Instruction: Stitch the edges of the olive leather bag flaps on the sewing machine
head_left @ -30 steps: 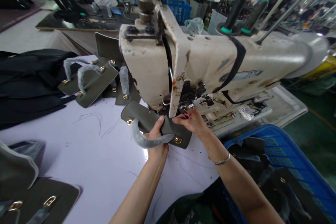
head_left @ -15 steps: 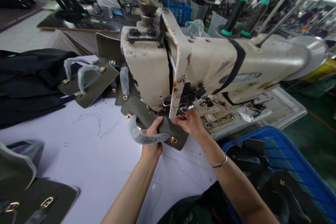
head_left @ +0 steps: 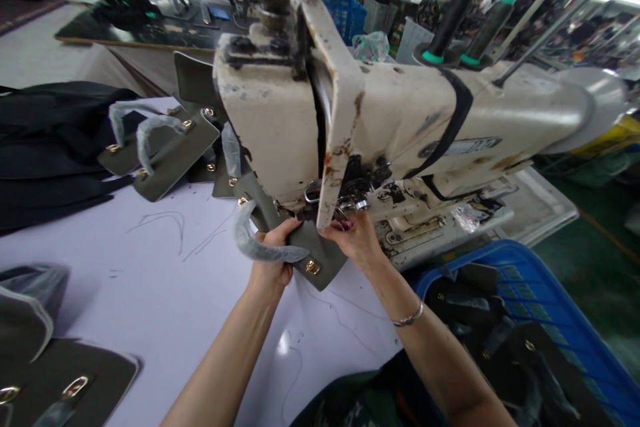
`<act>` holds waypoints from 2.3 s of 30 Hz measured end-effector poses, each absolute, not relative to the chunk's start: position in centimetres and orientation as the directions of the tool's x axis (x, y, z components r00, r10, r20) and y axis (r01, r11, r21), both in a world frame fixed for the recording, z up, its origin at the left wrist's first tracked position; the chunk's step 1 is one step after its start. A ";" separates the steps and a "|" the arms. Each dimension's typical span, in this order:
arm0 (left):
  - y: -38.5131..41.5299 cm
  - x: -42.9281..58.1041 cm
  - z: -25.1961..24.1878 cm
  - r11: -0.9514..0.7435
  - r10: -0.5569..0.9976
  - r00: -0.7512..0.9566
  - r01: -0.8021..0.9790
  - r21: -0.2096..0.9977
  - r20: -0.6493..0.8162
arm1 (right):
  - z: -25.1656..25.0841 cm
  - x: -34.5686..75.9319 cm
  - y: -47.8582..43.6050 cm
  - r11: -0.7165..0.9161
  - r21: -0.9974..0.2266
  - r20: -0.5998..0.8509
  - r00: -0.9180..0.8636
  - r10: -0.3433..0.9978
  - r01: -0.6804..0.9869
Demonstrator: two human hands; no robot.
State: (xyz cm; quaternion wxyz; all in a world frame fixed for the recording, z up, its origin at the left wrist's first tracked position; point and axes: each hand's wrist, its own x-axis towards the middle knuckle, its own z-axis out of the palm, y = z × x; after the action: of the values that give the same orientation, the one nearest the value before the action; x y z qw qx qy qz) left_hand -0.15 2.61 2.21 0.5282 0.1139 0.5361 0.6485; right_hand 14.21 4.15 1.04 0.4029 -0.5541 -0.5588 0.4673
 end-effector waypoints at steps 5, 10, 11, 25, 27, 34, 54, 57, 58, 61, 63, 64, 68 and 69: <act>3.5 -2.0 1.9 0.200 0.885 -0.251 -0.555 0.807 -0.393 | 1.2 13.4 3.4 -0.142 -0.979 -0.150 -0.040 0.988 0.149; 4.1 -3.1 1.3 0.241 0.915 -0.160 -0.519 0.820 -0.370 | 2.4 12.7 2.7 -0.217 -0.976 -0.216 -0.041 0.975 -0.012; 4.2 -3.2 1.2 0.250 0.911 -0.161 -0.519 0.817 -0.380 | 2.7 12.5 2.6 -0.219 -0.975 -0.217 -0.040 0.975 -0.039; 4.9 -3.6 1.4 0.207 0.906 -0.189 -0.585 0.784 -0.380 | 1.8 12.5 1.8 -0.257 -0.936 -0.259 -0.027 0.966 -0.238; 5.2 -3.7 1.5 0.211 0.905 -0.184 -0.589 0.780 -0.383 | 1.7 12.2 2.0 -0.254 -0.939 -0.260 -0.008 0.966 -0.233; 6.7 -4.2 0.9 0.214 0.897 -0.169 -0.639 0.738 -0.407 | 2.2 11.5 1.4 -0.273 -0.912 -0.297 0.034 0.954 -0.306; 7.0 -5.0 0.2 0.362 0.901 0.028 -0.596 0.717 -0.432 | 2.7 12.3 -0.8 -0.397 -0.882 -0.392 -0.072 0.917 -0.255; 6.8 -4.9 0.9 0.326 0.904 -0.042 -0.579 0.748 -0.426 | 2.6 11.9 -1.0 -0.312 -0.943 -0.315 0.014 0.949 -0.117; 6.8 -4.9 1.2 0.298 0.909 -0.075 -0.570 0.766 -0.410 | 2.4 11.8 -1.1 -0.305 -0.948 -0.310 0.036 0.950 -0.092; 6.8 -4.9 1.8 0.216 0.921 -0.167 -0.535 0.817 -0.353 | 1.7 11.5 -1.4 -0.318 -0.942 -0.326 0.070 0.943 -0.105; 6.8 -4.9 1.9 0.192 0.920 -0.195 -0.534 0.824 -0.340 | 1.4 11.3 -1.3 -0.318 -0.938 -0.330 0.078 0.941 -0.136; 6.9 -4.9 1.8 0.189 0.919 -0.194 -0.545 0.817 -0.343 | 1.4 11.2 -1.3 -0.316 -0.937 -0.330 0.077 0.941 -0.149; 7.7 -5.4 1.0 0.188 0.924 -0.159 -0.600 0.777 -0.347 | 1.4 10.8 -0.8 -0.299 -0.936 -0.319 0.083 0.944 -0.187; 8.0 -5.5 0.8 0.188 0.927 -0.149 -0.609 0.771 -0.344 | 1.4 10.6 -0.7 -0.292 -0.939 -0.311 0.089 0.946 -0.180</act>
State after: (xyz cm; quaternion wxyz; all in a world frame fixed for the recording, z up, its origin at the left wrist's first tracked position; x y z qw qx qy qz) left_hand -5.52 7.95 0.80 0.6276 0.1778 0.4474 0.6119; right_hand 10.65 -0.70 1.40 0.4852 -0.5560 -0.3444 0.5804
